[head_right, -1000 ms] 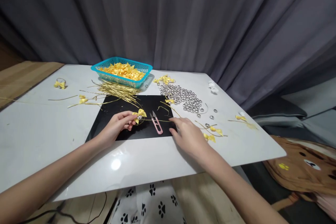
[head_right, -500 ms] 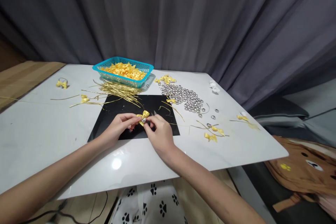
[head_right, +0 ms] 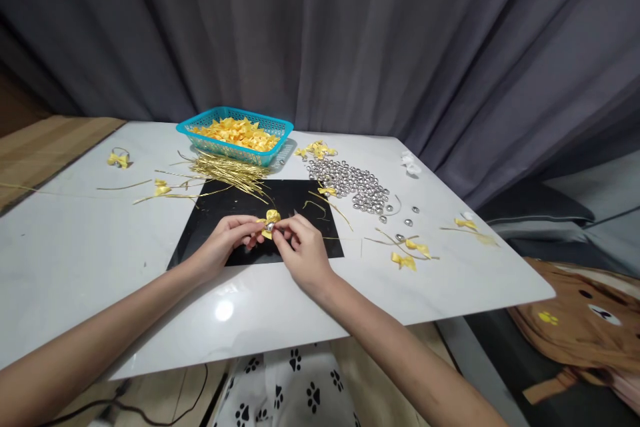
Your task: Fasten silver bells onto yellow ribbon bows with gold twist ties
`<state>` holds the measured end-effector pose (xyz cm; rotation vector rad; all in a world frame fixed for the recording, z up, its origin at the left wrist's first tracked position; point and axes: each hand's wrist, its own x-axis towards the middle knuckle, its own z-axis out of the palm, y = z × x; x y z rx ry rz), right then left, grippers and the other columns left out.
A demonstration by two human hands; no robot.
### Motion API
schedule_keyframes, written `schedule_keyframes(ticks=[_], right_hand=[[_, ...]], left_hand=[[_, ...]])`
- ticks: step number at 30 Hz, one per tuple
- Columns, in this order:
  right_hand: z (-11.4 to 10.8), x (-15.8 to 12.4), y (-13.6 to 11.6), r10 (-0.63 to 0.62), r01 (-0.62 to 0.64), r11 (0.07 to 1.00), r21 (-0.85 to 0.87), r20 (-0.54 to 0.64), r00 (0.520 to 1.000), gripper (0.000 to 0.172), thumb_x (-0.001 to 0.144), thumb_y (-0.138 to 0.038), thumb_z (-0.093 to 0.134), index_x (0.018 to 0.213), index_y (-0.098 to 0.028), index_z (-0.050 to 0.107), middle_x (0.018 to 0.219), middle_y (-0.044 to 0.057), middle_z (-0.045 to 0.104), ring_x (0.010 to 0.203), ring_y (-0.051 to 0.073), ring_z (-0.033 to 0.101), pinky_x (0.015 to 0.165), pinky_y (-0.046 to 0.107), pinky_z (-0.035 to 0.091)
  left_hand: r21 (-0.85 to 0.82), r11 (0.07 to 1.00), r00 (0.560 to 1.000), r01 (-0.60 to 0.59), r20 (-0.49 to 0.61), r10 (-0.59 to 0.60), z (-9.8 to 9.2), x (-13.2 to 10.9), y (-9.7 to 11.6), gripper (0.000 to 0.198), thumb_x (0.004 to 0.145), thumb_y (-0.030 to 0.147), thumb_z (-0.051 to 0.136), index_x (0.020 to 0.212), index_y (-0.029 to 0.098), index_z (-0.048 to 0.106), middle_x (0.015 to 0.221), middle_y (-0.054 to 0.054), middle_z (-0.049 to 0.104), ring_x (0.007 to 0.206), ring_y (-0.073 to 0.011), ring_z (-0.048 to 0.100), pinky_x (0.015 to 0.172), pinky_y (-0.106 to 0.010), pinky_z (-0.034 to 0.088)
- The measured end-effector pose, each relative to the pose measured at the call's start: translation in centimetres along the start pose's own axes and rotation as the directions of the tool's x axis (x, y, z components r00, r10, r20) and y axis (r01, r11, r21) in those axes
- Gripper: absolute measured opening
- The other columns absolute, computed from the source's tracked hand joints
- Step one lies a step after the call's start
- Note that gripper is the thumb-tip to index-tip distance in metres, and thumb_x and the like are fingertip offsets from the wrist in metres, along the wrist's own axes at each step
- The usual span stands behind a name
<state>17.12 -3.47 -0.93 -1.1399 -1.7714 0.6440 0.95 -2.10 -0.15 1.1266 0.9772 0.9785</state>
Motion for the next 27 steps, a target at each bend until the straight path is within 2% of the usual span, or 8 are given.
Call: schedule_keyframes(ticks=[8,19,27], right_hand=[[-0.63,0.1,-0.25,-0.045,0.049,0.998,-0.051,0.085,0.995,0.013,0.085,-0.021,0.047,0.075,-0.017,0.054,0.075,0.001,0.047,0.052,0.008,0.036,0.046,0.022,0.031],[-0.52,0.15,0.04,0.015,-0.015,1.0,-0.007,0.099,0.995,0.013,0.085,-0.021,0.046,0.074,-0.017,0.05,0.076,0.0,0.045,0.051,0.008,0.036,0.048,0.023,0.031],[-0.55,0.12,0.2,0.028,-0.024,0.999,-0.037,0.111,0.993,0.013,0.085,-0.022,0.046,0.074,-0.018,0.051,0.076,0.0,0.046,0.051,0.008,0.036,0.048,0.023,0.032]], left_hand=[[-0.003,1.0,0.999,-0.03,0.012,0.03,-0.05,-0.01,-0.21,0.026,0.07,0.037,0.062,0.061,0.013,0.066,0.057,-0.002,0.059,0.052,-0.0103,0.043,0.05,-0.023,0.033],[0.05,0.998,0.998,-0.049,0.034,0.047,-0.01,0.03,-0.23,0.017,0.069,0.03,0.065,0.063,0.014,0.069,0.058,-0.002,0.062,0.05,-0.0088,0.042,0.05,-0.022,0.033],[0.066,0.996,0.998,-0.061,0.008,0.061,0.13,-0.05,-0.33,0.02,0.069,0.035,0.067,0.069,0.015,0.071,0.06,-0.002,0.063,0.051,-0.0088,0.044,0.05,-0.022,0.034]])
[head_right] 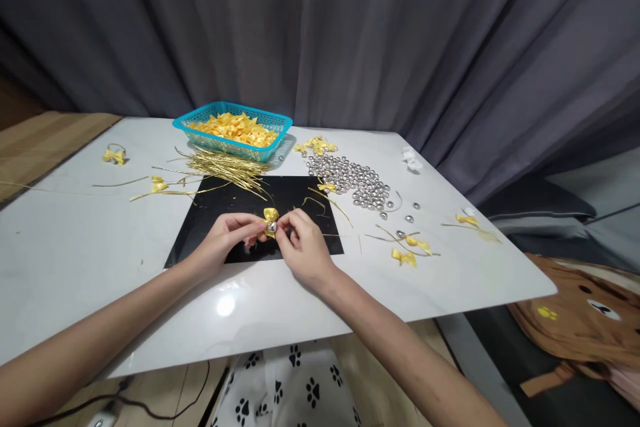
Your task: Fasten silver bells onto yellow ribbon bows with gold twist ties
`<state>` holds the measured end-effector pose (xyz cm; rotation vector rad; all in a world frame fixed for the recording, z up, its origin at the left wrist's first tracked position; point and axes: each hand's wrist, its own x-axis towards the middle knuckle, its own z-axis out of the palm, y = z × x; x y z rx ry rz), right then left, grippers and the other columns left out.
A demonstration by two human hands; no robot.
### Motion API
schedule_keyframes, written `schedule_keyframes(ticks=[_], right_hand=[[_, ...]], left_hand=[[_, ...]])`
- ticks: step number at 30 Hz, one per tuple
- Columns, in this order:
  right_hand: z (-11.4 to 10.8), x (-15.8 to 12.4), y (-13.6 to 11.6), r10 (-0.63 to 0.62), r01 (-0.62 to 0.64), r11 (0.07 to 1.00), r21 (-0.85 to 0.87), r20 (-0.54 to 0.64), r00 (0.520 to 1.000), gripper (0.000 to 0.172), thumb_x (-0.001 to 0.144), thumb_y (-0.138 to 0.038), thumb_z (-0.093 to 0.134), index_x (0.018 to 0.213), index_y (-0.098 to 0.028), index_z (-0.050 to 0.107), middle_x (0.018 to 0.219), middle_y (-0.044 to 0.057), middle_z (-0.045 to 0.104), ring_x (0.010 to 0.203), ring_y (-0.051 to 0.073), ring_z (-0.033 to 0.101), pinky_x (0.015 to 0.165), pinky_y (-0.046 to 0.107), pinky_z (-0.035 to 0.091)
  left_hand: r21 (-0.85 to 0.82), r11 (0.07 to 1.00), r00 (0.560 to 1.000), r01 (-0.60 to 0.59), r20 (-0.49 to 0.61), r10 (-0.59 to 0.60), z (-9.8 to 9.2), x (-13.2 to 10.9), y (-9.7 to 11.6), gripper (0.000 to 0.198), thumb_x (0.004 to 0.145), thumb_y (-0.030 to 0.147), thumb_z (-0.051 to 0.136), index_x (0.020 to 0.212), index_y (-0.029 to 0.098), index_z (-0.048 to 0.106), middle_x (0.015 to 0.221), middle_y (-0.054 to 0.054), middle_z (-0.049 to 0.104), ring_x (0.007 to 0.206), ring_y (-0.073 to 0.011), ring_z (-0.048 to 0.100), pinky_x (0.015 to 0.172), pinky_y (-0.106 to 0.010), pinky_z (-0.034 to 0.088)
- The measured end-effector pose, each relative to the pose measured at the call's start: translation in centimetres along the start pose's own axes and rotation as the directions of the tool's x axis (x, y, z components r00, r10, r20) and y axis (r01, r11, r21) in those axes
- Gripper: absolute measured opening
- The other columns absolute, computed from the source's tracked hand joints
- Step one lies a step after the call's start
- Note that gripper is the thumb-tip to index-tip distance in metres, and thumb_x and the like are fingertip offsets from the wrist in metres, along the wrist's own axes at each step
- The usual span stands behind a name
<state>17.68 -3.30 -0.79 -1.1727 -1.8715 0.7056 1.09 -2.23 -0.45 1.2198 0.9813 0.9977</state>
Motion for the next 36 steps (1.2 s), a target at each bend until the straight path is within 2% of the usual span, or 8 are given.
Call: schedule_keyframes(ticks=[7,11,15,19,22,27,31,36], right_hand=[[-2.4,-0.3,-1.4,-0.032,0.026,0.999,0.038,0.168,0.985,0.019,0.087,-0.023,0.045,0.069,-0.019,0.048,0.087,0.005,0.056,0.088,0.018,0.051,0.082,0.033,0.039],[-5.6,-1.1,-2.3,0.062,-0.101,0.984,0.144,0.252,0.966,0.026,0.089,-0.031,0.044,0.066,-0.018,0.047,0.09,0.006,0.058,0.088,0.018,0.055,0.08,0.032,0.042],[-9.3,-2.1,-2.6,0.201,-0.224,0.974,0.04,0.31,0.929,0.028,0.09,-0.04,0.043,0.074,-0.019,0.054,0.077,0.004,0.06,0.075,0.016,0.056,0.073,0.03,0.045],[-11.5,-2.8,-2.7,0.149,-0.125,0.983,-0.138,0.184,0.972,0.031,0.085,-0.046,0.051,0.068,-0.02,0.059,0.091,0.008,0.061,0.091,0.022,0.056,0.086,0.038,0.042],[-12.1,-3.2,-2.5,0.117,-0.114,0.992,-0.06,0.048,0.992,0.034,0.08,-0.048,0.057,0.061,-0.02,0.056,0.103,0.009,0.06,0.106,0.027,0.052,0.095,0.044,0.037],[-13.0,-3.8,-1.9,0.272,-0.267,0.914,0.305,0.028,0.962,0.034,0.081,-0.048,0.055,0.061,-0.021,0.051,0.063,0.002,0.056,0.068,0.019,0.058,0.079,0.039,0.049],[-14.9,-4.6,-2.0,0.373,-0.374,0.927,-0.01,0.124,0.92,0.036,0.079,-0.051,0.057,0.064,-0.019,0.062,0.058,0.004,0.057,0.063,0.018,0.058,0.068,0.033,0.049],[-17.4,-6.4,-4.0,0.49,-0.476,0.87,-0.128,0.12,0.863,0.051,0.072,-0.056,0.061,0.111,-0.023,0.062,0.049,0.002,0.056,0.047,0.017,0.054,0.046,0.031,0.047]], left_hand=[[-0.135,0.99,0.987,0.029,-0.152,-0.049,-0.2,0.4,0.1,0.024,0.063,0.036,0.072,0.07,0.013,0.068,0.061,-0.001,0.06,0.047,-0.0068,0.039,0.046,-0.021,0.031],[-0.25,0.967,0.978,0.049,-0.183,-0.097,-0.4,0.7,0.2,0.024,0.06,0.033,0.074,0.069,0.013,0.065,0.059,0.002,0.056,0.046,-0.0048,0.037,0.045,-0.02,0.029],[-0.221,0.974,0.989,0.052,-0.127,-0.082,-0.4,0.7,0.3,0.022,0.064,0.033,0.072,0.065,0.013,0.062,0.058,0.003,0.052,0.045,-0.0043,0.036,0.044,-0.02,0.027],[-0.164,0.985,0.995,0.052,-0.072,-0.065,-0.2,0.5,0.6,0.025,0.065,0.035,0.071,0.061,0.013,0.059,0.056,0.003,0.051,0.046,-0.0049,0.036,0.044,-0.021,0.026],[-0.198,0.977,0.993,0.076,-0.074,-0.092,-0.2,0.5,0.8,0.026,0.064,0.036,0.071,0.062,0.014,0.057,0.057,0.004,0.05,0.045,-0.0044,0.035,0.044,-0.02,0.026],[-0.163,0.985,0.995,0.062,-0.065,-0.074,-0.3,0.7,0.7,0.027,0.067,0.037,0.069,0.06,0.014,0.056,0.056,0.004,0.049,0.044,-0.0042,0.034,0.044,-0.02,0.025],[-0.067,0.996,0.994,0.055,-0.087,-0.061,-0.2,0.8,0.3,0.024,0.069,0.037,0.067,0.066,0.014,0.062,0.059,0.001,0.058,0.046,-0.0058,0.04,0.046,-0.02,0.031],[0.029,0.998,0.996,0.058,-0.072,-0.055,0.0,0.8,-0.2,0.023,0.07,0.037,0.067,0.07,0.014,0.065,0.062,-0.003,0.063,0.047,-0.0079,0.045,0.049,-0.022,0.036]])
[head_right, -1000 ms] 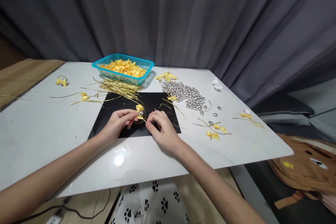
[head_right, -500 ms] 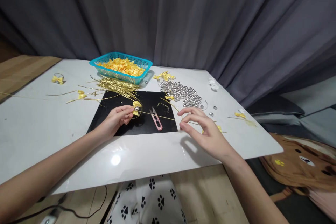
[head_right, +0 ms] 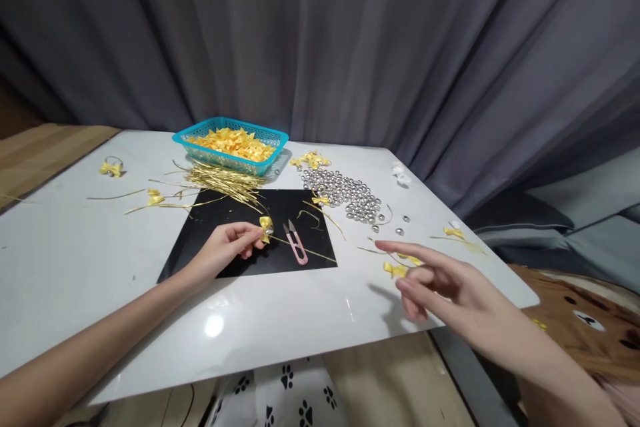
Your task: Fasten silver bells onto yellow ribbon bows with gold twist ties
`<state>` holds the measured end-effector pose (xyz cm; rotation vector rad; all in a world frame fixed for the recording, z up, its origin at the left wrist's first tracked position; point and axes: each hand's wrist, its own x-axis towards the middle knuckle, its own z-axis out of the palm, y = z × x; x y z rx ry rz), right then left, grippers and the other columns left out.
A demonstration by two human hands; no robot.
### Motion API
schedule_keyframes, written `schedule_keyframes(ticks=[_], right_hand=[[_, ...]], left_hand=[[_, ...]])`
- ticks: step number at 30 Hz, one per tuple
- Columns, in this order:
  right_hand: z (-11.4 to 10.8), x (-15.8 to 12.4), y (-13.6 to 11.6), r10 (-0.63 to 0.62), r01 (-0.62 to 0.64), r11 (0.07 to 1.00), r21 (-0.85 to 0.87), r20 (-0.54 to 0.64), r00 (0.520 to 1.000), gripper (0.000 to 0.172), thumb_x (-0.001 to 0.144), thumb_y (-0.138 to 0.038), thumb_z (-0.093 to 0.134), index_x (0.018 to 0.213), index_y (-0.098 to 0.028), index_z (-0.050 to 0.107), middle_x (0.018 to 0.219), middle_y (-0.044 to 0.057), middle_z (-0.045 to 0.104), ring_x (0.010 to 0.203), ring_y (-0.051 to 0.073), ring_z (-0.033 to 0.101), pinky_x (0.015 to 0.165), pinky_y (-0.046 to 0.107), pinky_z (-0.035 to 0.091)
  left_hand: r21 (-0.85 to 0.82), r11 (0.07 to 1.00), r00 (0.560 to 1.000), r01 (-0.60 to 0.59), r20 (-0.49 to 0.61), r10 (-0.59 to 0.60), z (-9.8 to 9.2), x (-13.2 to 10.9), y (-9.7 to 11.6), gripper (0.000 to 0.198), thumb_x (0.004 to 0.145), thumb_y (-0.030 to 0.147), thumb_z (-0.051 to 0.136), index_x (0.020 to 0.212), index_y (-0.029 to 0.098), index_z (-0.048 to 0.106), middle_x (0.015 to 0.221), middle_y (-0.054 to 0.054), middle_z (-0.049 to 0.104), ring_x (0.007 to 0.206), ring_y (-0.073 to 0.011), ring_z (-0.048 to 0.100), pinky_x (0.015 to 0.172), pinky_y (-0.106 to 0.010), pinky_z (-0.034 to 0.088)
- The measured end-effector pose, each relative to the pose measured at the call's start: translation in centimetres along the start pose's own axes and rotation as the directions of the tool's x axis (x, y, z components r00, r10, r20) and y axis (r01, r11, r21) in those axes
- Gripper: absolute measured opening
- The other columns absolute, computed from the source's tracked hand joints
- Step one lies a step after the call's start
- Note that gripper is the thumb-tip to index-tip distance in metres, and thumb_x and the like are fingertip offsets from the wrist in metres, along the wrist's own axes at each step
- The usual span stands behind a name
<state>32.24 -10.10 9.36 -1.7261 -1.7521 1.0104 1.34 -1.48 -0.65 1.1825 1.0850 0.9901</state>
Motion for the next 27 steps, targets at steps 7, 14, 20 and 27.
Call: schedule_keyframes(ticks=[7,14,20,27], right_hand=[[-0.1,-3.3,0.1,-0.083,0.1,0.99,0.1,-0.162,0.983,0.024,0.074,-0.048,0.066,0.067,-0.025,0.068,0.041,0.005,0.05,0.044,0.014,0.054,0.043,0.029,0.045],[1.6,0.2,-0.9,-0.339,0.308,0.896,0.319,0.043,0.94,0.018,0.082,-0.032,0.061,0.092,-0.022,0.072,0.079,0.008,0.073,0.064,0.018,0.069,0.062,0.028,0.06],[6.2,5.0,-3.1,-0.575,0.588,0.801,0.111,-0.132,0.808,0.026,0.082,-0.016,0.059,0.105,-0.02,0.068,0.102,0.007,0.07,0.087,0.019,0.069,0.076,0.028,0.06],[10.9,11.2,-5.5,-0.601,0.706,0.696,0.134,-0.43,0.674,0.014,0.078,-0.02,0.064,0.088,-0.015,0.071,0.086,0.005,0.073,0.076,0.016,0.07,0.075,0.029,0.06]], left_hand=[[0.08,0.997,0.999,-0.018,0.04,0.014,0.3,0.0,-0.3,0.024,0.07,0.037,0.065,0.067,0.013,0.064,0.06,-0.003,0.063,0.047,-0.0084,0.046,0.048,-0.022,0.036],[0.046,0.998,0.998,0.052,0.016,-0.053,0.2,-0.1,0.4,0.018,0.071,0.031,0.063,0.068,0.013,0.063,0.058,-0.001,0.062,0.047,-0.0081,0.046,0.05,-0.021,0.036],[0.037,0.999,0.999,0.027,0.022,-0.028,-0.1,0.1,0.5,0.022,0.07,0.035,0.064,0.069,0.012,0.065,0.058,-0.001,0.062,0.047,-0.0075,0.046,0.049,-0.021,0.036],[0.173,0.984,0.998,0.034,0.053,-0.044,-0.6,0.7,0.7,0.028,0.064,0.039,0.067,0.066,0.011,0.065,0.053,-0.001,0.061,0.044,-0.0079,0.045,0.047,-0.021,0.036]])
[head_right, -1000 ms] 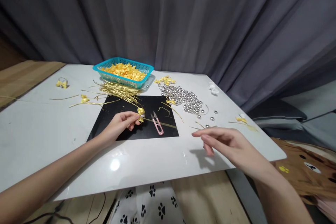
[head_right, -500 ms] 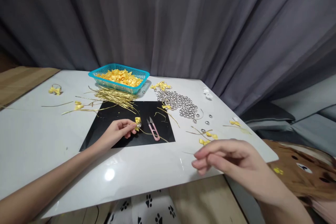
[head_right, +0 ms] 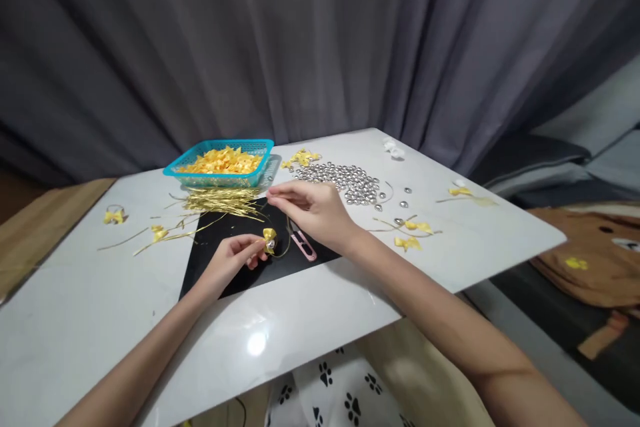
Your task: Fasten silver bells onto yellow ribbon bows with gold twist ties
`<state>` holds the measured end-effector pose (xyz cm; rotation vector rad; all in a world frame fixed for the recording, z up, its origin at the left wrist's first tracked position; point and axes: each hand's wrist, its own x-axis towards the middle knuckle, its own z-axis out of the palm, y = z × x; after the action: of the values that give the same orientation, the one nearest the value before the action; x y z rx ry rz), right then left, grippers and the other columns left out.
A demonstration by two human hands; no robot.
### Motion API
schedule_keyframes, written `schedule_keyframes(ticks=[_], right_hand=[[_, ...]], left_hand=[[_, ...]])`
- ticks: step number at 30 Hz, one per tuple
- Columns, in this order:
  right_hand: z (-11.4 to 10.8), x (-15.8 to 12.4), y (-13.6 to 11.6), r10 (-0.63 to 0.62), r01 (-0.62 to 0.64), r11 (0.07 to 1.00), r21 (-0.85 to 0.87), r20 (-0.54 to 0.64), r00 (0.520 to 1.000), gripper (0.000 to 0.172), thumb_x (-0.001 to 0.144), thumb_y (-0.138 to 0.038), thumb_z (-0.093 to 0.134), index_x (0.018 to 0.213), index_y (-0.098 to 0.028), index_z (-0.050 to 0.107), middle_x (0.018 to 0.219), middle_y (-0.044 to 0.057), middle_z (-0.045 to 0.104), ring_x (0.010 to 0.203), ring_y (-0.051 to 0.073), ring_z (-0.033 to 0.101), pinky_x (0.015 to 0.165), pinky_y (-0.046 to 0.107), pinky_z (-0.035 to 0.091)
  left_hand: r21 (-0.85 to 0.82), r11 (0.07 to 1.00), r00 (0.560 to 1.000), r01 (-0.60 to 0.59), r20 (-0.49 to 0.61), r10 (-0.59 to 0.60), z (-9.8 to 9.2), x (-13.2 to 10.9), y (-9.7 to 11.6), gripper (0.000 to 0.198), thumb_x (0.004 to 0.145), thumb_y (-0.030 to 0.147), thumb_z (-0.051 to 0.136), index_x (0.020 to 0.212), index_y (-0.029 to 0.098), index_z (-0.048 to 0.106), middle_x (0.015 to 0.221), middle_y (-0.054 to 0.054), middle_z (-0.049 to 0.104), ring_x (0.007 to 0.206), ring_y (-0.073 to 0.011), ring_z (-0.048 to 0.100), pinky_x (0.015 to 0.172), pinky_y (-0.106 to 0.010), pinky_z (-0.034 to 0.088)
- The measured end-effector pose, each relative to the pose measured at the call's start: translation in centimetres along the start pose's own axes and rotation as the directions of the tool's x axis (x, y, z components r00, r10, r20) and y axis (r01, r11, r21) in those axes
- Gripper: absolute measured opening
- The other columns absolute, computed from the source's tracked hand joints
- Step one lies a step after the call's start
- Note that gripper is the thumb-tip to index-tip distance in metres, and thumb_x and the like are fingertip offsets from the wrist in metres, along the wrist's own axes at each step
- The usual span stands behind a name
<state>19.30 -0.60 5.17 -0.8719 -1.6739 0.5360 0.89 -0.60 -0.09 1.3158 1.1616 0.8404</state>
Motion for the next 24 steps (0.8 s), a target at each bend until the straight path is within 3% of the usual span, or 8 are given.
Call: schedule_keyframes(ticks=[5,8,11,15,18,21,22,24], right_hand=[[0.8,0.3,2.1,0.048,-0.045,0.997,0.058,-0.055,0.997,0.011,0.08,-0.023,0.06,0.08,-0.016,0.068,0.076,0.003,0.07,0.071,0.015,0.069,0.066,0.027,0.057],[0.9,-0.6,2.8,0.128,-0.128,0.991,0.042,-0.002,0.992,0.012,0.082,-0.023,0.057,0.078,-0.015,0.065,0.072,0.002,0.068,0.068,0.014,0.067,0.06,0.025,0.053],[0.7,-1.6,3.3,0.176,-0.165,0.982,-0.092,0.122,0.977,0.012,0.083,-0.023,0.055,0.079,-0.014,0.063,0.065,0.001,0.065,0.058,0.011,0.062,0.057,0.023,0.048],[-0.1,-2.1,3.6,0.259,-0.082,0.908,-0.41,0.398,0.88,0.014,0.086,-0.021,0.053,0.075,-0.014,0.059,0.053,-0.002,0.057,0.051,0.009,0.053,0.057,0.022,0.039],[-1.2,-1.9,3.4,0.308,0.069,0.806,-0.588,0.515,0.8,0.017,0.086,-0.021,0.053,0.071,-0.015,0.058,0.069,0.003,0.061,0.063,0.012,0.054,0.058,0.023,0.035],[-2.3,-1.6,3.3,0.315,0.156,0.776,-0.611,0.591,0.743,0.018,0.087,-0.02,0.05,0.072,-0.015,0.058,0.081,0.005,0.06,0.068,0.013,0.053,0.06,0.025,0.037],[-2.6,-1.4,3.2,0.281,0.164,0.794,-0.586,0.593,0.755,0.018,0.087,-0.019,0.048,0.074,-0.015,0.059,0.083,0.006,0.06,0.072,0.014,0.053,0.064,0.026,0.039],[-3.1,-1.1,3.1,0.154,0.146,0.865,-0.479,0.53,0.834,0.016,0.088,-0.019,0.047,0.079,-0.016,0.059,0.086,0.006,0.06,0.082,0.016,0.054,0.076,0.03,0.042]], left_hand=[[0.067,0.998,1.0,-0.014,0.011,0.013,0.0,0.1,-0.2,0.031,0.064,0.042,0.067,0.067,0.011,0.065,0.055,-0.002,0.062,0.045,-0.0082,0.045,0.047,-0.021,0.036],[0.071,0.997,1.0,0.006,0.001,-0.006,0.0,0.0,-0.2,0.031,0.064,0.042,0.067,0.066,0.011,0.065,0.055,-0.002,0.062,0.045,-0.0081,0.045,0.047,-0.021,0.036],[0.063,0.998,1.0,0.013,0.001,-0.013,0.0,0.0,0.0,0.03,0.063,0.041,0.067,0.066,0.012,0.065,0.055,-0.002,0.063,0.045,-0.0083,0.045,0.047,-0.021,0.036],[0.058,0.998,1.0,0.007,-0.008,-0.007,0.0,0.1,0.0,0.029,0.064,0.04,0.066,0.064,0.012,0.065,0.055,-0.003,0.063,0.044,-0.008,0.045,0.047,-0.021,0.037],[0.055,0.998,1.0,0.014,-0.011,-0.013,0.0,0.2,-0.1,0.028,0.065,0.04,0.066,0.065,0.012,0.065,0.056,-0.003,0.064,0.045,-0.0078,0.045,0.047,-0.021,0.037],[0.061,0.998,1.0,0.018,-0.002,-0.018,0.0,0.2,-0.2,0.028,0.066,0.04,0.066,0.066,0.012,0.065,0.057,-0.003,0.064,0.046,-0.0077,0.046,0.048,-0.021,0.038],[0.062,0.998,1.0,0.019,-0.001,-0.019,0.0,0.1,-0.1,0.028,0.066,0.04,0.066,0.066,0.012,0.066,0.058,-0.003,0.064,0.046,-0.0077,0.046,0.048,-0.02,0.038],[0.057,0.998,1.0,0.024,-0.002,-0.024,0.0,0.0,0.0,0.028,0.065,0.04,0.066,0.066,0.011,0.066,0.058,-0.003,0.065,0.046,-0.0076,0.045,0.048,-0.02,0.038]])
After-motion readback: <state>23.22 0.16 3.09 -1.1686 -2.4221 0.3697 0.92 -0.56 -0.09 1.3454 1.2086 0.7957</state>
